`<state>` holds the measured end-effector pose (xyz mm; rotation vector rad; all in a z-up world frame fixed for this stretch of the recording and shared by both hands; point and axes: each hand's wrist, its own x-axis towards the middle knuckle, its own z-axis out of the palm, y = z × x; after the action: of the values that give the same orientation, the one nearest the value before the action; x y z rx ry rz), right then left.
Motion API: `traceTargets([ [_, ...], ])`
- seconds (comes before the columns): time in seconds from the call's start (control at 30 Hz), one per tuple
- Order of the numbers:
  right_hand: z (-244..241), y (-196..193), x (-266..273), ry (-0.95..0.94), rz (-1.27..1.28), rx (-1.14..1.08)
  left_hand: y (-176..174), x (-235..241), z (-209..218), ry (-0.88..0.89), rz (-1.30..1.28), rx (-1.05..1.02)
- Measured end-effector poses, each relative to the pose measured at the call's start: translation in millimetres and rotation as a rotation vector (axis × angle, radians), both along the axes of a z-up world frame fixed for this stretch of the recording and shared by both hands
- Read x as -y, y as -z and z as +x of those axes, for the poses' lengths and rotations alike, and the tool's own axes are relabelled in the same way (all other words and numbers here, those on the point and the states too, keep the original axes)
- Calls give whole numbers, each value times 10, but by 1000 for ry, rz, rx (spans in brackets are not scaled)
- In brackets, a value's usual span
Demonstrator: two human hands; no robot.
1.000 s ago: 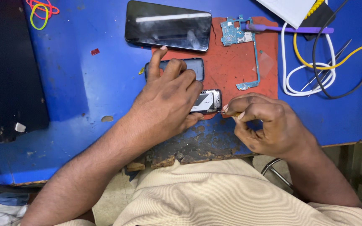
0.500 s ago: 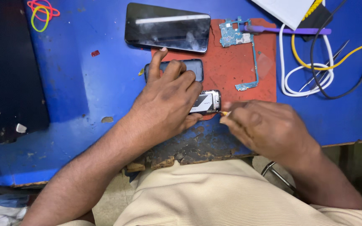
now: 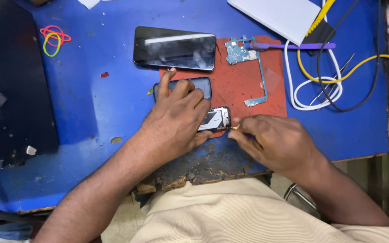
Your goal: The person disassembles a feature phone, removes the battery, and uses a screwdriver to adjust internal components. They reassemble the phone, test the keypad, and then begin disassembling a smartphone, removing the back cover and battery.
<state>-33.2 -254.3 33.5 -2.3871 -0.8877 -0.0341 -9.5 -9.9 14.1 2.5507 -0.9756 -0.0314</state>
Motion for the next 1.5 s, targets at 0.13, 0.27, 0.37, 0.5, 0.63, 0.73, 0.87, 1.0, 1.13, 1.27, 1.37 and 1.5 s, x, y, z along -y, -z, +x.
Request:
traceTargets([
  [0.13, -27, 17, 31, -155, 50, -22, 7, -2, -3, 0, -15, -4],
  [0.27, -36, -1, 39, -117, 66, 24, 8, 12, -7, 0, -28, 21],
  [0.37, -26, -24, -11, -153, 74, 51, 9, -4, -13, -3, -22, 7],
  [0.5, -15, -28, -47, -15, 14, 20, 0, 8, -8, -2, -5, 7],
  [0.63, -40, -24, -25, -154, 120, -58, 0, 2, -13, 4, -15, 6],
  [0.73, -76, 9, -9, -46, 35, -25, -3, 9, -8, 3, -16, 2],
  [0.87, -92, 23, 0, -103, 71, -91, -6, -6, -3, 0, -18, -4],
  [1.0, -115, 22, 25, 15, -178, -56, -6, 7, -8, 2, 13, -2],
  [1.13, -92, -5, 8, -129, 82, -86, -2, -2, -9, 6, -3, 15],
  [1.27, -97, -23, -4, -8, 14, -48, 10, 16, -13, -1, 4, -6],
  [1.37, -80, -52, -33, -71, 71, -75, 3, 2, -2, -3, 4, -5],
  [1.5, -127, -83, -41, -26, 9, -72, -5, 16, -7, 6, 15, -13],
])
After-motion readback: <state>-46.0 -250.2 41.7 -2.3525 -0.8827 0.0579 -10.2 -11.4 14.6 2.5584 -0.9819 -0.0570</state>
